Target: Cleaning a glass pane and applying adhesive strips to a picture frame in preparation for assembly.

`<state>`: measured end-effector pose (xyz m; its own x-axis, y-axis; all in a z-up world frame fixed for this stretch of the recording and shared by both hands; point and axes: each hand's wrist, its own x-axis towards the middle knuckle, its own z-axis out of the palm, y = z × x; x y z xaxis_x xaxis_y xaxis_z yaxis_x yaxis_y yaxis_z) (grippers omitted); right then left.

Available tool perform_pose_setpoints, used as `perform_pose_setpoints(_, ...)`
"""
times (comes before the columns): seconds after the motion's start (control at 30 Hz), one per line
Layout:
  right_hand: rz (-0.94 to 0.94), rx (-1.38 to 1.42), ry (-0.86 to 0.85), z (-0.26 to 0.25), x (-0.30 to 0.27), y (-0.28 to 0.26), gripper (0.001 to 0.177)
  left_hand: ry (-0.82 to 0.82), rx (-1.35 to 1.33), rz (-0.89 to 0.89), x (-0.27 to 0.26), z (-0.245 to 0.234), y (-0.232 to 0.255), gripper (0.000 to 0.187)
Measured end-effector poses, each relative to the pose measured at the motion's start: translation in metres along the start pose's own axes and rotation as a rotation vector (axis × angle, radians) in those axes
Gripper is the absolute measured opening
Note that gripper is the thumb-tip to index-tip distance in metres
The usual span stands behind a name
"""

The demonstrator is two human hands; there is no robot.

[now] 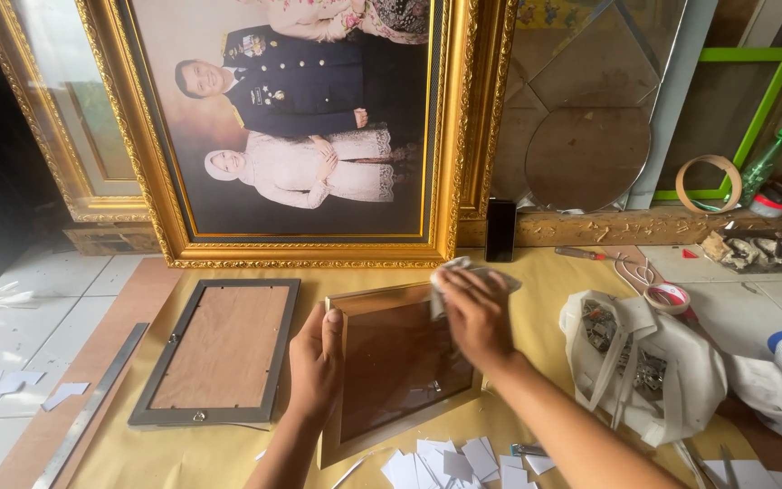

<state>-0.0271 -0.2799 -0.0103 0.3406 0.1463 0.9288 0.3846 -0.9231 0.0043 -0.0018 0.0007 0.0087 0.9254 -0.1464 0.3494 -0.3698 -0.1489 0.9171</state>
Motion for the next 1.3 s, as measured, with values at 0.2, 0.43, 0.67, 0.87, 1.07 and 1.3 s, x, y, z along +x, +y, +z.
perform_pose_setpoints(0.2,0.004,-0.041,-0.007,0.009,-0.004,-0.003,0.026,-0.015,-0.029,0.05,-0.003,-0.001,0.001,0.044)
perform_pose_setpoints(0.43,0.138,0.043,0.012,0.007,-0.017,0.019,0.033,-0.031,-0.006,0.007,0.004,0.003,-0.004,0.045)
perform_pose_setpoints(0.67,0.105,0.153,0.05,0.028,0.048,-0.106,0.025,-0.039,0.133,0.061,0.01,0.003,-0.012,0.044)
perform_pose_setpoints(0.87,0.01,0.035,0.044,0.028,0.029,-0.067,0.025,0.013,0.11,0.046,0.003,-0.002,-0.019,0.05)
perform_pose_setpoints(1.07,0.06,-0.145,-0.032,0.002,-0.044,0.06,0.032,0.005,0.068,0.053,0.006,0.0,-0.01,0.048)
perform_pose_setpoints(1.3,0.39,-0.206,-0.753,-0.025,-0.068,0.155,0.054,0.052,0.142,0.006,0.011,-0.001,-0.021,0.05)
